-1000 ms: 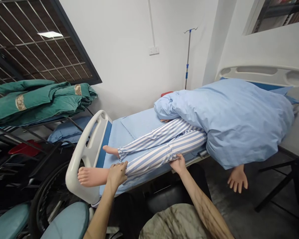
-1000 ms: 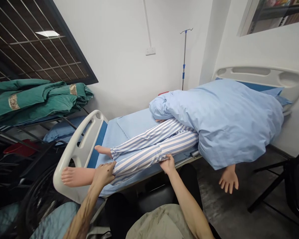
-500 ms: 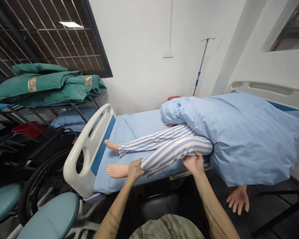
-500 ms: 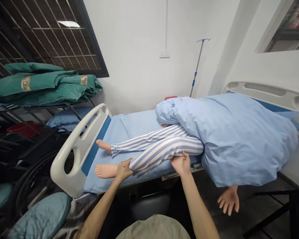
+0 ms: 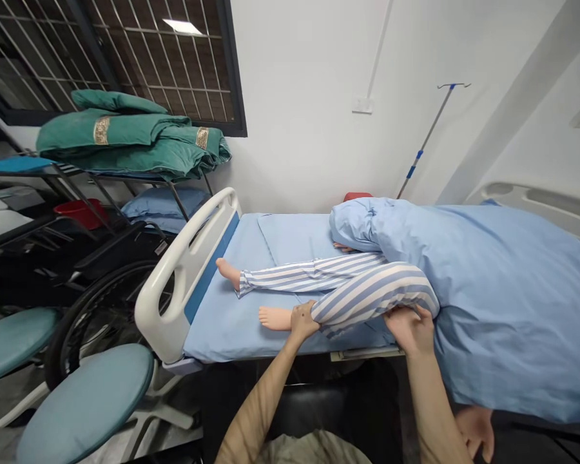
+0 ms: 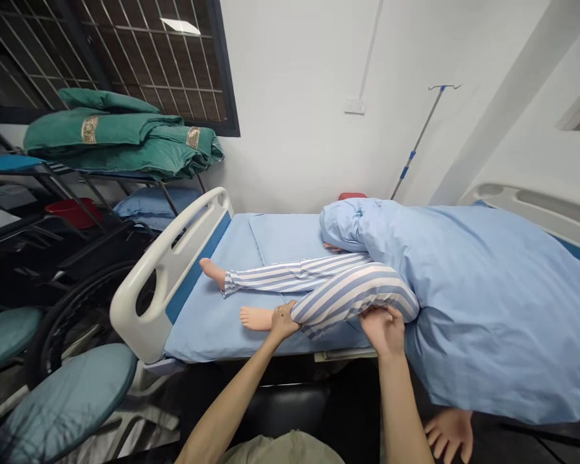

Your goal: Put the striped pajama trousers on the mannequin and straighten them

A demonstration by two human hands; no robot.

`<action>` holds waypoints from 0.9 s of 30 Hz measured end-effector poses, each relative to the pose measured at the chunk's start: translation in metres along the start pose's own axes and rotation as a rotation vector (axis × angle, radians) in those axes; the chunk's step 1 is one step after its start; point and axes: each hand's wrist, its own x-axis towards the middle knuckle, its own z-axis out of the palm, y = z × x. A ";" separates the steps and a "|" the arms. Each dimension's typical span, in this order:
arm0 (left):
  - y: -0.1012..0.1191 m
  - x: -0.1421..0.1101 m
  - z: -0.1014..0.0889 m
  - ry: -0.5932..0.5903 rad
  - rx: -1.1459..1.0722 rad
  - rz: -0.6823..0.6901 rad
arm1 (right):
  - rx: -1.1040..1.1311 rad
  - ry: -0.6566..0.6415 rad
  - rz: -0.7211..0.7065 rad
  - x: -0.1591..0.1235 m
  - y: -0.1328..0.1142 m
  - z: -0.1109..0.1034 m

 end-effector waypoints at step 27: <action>-0.016 0.007 0.026 -0.025 -0.067 0.000 | -0.095 0.043 -0.038 0.000 0.016 0.008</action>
